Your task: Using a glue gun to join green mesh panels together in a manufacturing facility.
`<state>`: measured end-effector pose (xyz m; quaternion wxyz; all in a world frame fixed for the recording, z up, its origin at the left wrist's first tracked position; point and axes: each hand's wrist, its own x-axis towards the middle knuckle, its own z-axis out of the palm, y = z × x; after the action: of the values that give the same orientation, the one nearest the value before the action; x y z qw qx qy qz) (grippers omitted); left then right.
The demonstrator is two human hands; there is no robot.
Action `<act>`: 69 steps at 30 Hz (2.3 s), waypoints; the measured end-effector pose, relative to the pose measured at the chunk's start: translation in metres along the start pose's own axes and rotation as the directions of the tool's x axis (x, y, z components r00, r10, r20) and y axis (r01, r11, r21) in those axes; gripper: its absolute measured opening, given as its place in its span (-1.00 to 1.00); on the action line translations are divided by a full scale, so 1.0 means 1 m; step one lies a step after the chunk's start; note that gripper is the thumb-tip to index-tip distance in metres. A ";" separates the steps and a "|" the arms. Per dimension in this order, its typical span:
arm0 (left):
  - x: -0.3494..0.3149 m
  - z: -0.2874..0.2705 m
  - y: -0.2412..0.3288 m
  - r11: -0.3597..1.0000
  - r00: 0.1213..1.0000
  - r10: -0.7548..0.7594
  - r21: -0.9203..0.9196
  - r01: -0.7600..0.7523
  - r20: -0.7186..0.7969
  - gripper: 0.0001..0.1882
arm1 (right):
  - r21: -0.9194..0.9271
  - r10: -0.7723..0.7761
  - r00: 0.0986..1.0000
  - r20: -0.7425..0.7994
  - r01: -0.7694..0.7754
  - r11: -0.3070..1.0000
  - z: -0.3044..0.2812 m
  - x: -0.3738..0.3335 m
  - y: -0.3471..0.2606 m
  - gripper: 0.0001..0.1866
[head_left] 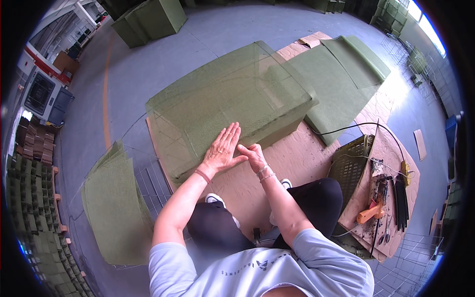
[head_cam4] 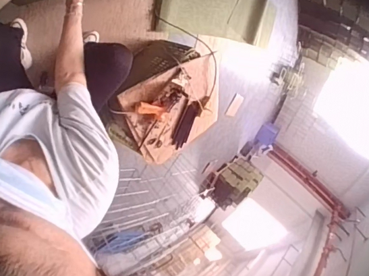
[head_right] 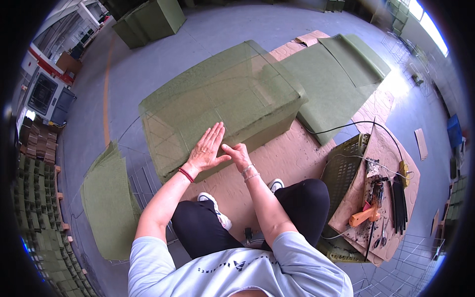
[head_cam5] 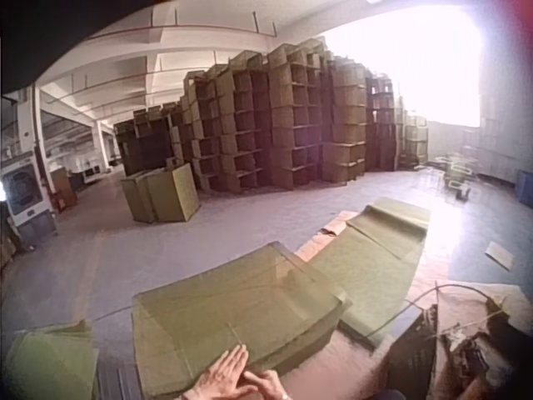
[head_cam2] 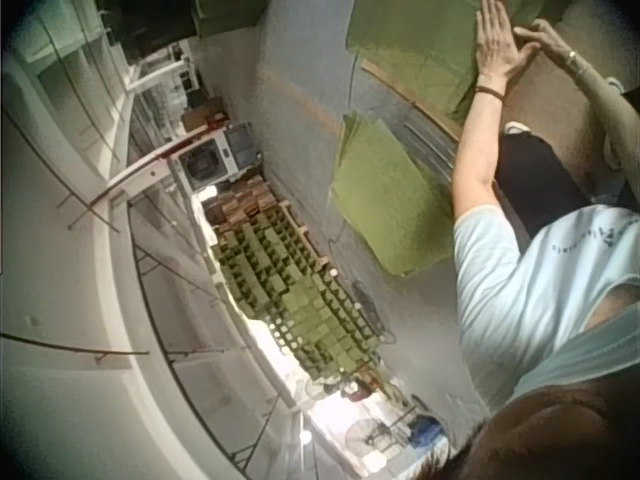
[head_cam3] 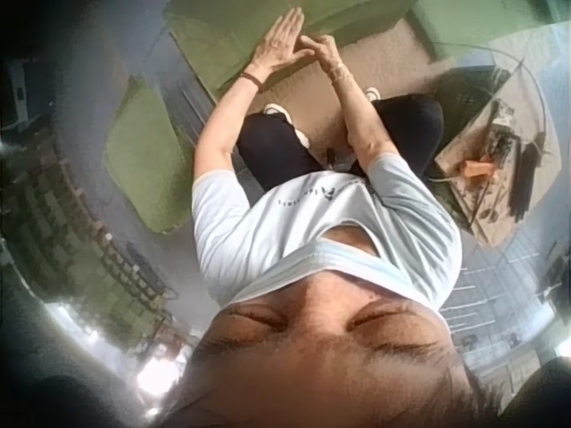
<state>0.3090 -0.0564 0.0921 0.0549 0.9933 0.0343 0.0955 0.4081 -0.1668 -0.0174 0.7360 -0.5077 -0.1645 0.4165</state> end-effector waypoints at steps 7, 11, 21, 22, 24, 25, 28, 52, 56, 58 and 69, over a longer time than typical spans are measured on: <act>-0.004 0.000 -0.001 0.998 0.998 -0.058 -0.038 0.058 -0.015 0.10 | 0.041 -0.009 0.999 0.037 0.007 0.999 0.016 -0.009 -0.018 -0.77; 0.011 0.002 0.000 0.997 0.999 -0.043 -0.062 0.041 -0.019 0.14 | -0.032 -0.001 1.000 0.026 0.002 1.000 0.007 -0.001 -0.008 -0.75; 0.011 0.003 0.004 1.000 1.000 -0.017 0.002 0.016 0.017 0.12 | 0.119 -0.022 0.999 -0.038 0.026 0.993 -0.002 -0.001 -0.017 -0.78; 0.010 0.003 0.003 1.000 1.000 -0.022 0.018 0.022 0.018 0.12 | 0.101 -0.034 0.999 -0.024 0.037 0.994 0.001 -0.004 -0.022 -0.77; 0.017 0.003 0.005 0.999 1.000 -0.011 0.031 0.010 0.011 0.11 | 0.135 -0.064 0.997 -0.041 0.068 0.988 -0.007 -0.001 -0.018 -0.75; 0.019 0.004 0.007 1.000 1.000 -0.009 0.022 0.008 0.009 0.12 | 0.089 -0.058 0.998 -0.039 0.061 0.994 -0.012 0.000 -0.016 -0.75; 0.014 0.003 0.006 0.999 1.000 -0.019 0.028 0.018 0.013 0.12 | 0.064 -0.066 0.994 -0.082 0.071 0.995 0.004 -0.005 -0.022 -0.80; 0.023 0.008 0.008 0.999 1.000 -0.009 -0.030 0.009 0.011 0.13 | 0.128 -0.099 0.978 -0.183 0.123 0.984 0.002 -0.003 -0.032 -0.83; 0.031 0.006 0.011 1.000 1.000 -0.021 0.006 0.021 0.017 0.13 | 0.115 -0.124 0.971 -0.205 0.150 0.982 -0.003 0.003 -0.028 -0.82; 0.029 0.008 0.012 1.000 1.000 -0.015 0.009 0.014 0.011 0.14 | 0.102 -0.124 0.967 -0.223 0.149 0.983 -0.003 0.003 -0.027 -0.81; 0.028 0.005 0.014 1.000 1.000 -0.018 0.020 0.018 0.010 0.18 | 0.160 -0.067 0.967 -0.244 0.109 0.981 0.010 -0.005 -0.017 -0.74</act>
<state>0.3381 -0.0691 0.0941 0.0458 0.9939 0.0441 0.0897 0.4058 -0.1668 0.0030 0.8092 -0.4807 -0.0613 0.3321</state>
